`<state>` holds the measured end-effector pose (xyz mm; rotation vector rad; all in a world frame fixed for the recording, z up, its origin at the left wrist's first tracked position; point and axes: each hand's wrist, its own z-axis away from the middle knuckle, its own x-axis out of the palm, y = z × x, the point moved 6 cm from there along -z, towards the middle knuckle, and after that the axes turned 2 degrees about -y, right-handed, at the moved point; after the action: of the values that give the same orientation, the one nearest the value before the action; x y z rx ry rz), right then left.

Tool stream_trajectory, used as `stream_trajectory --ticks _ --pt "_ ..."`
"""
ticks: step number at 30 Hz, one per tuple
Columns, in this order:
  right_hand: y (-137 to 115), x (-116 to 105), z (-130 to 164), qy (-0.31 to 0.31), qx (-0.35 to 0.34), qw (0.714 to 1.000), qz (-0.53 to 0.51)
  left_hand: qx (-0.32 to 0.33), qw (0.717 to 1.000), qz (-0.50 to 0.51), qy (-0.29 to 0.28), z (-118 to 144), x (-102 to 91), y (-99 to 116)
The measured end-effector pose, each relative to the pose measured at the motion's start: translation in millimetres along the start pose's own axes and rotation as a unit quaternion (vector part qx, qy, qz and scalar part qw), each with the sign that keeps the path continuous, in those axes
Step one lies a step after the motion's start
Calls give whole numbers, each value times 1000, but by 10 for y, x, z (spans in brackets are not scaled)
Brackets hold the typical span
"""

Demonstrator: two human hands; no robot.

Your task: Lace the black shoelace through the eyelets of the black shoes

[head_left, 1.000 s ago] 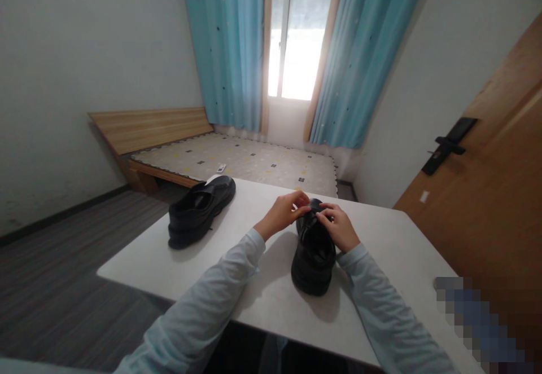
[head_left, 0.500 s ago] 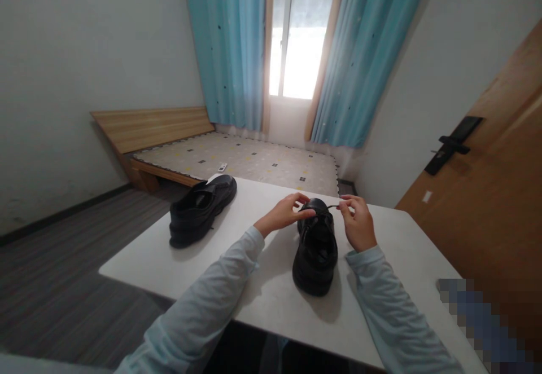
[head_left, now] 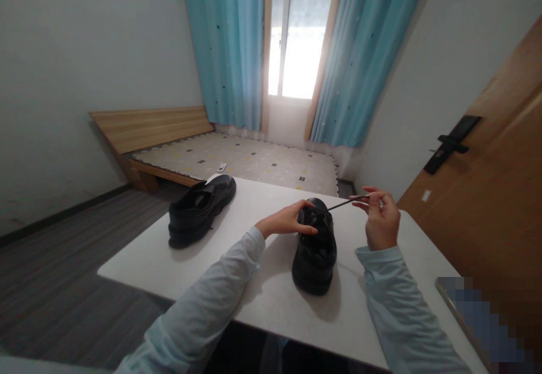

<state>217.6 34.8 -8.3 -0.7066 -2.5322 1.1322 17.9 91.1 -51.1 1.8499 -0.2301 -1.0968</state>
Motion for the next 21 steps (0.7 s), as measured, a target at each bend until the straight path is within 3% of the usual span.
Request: stream_trajectory --ticks 9,14,21 --pt "-15 -128 -79 60 19 991 -119 11 1000 0 -5 -7 -3 -70" --pt "22 -112 -81 33 86 976 -199 12 1000 -5 -9 1 -10 -83" --pt "-39 -187 -124 11 54 988 -144 15 1000 -9 -9 8 -14 -67"
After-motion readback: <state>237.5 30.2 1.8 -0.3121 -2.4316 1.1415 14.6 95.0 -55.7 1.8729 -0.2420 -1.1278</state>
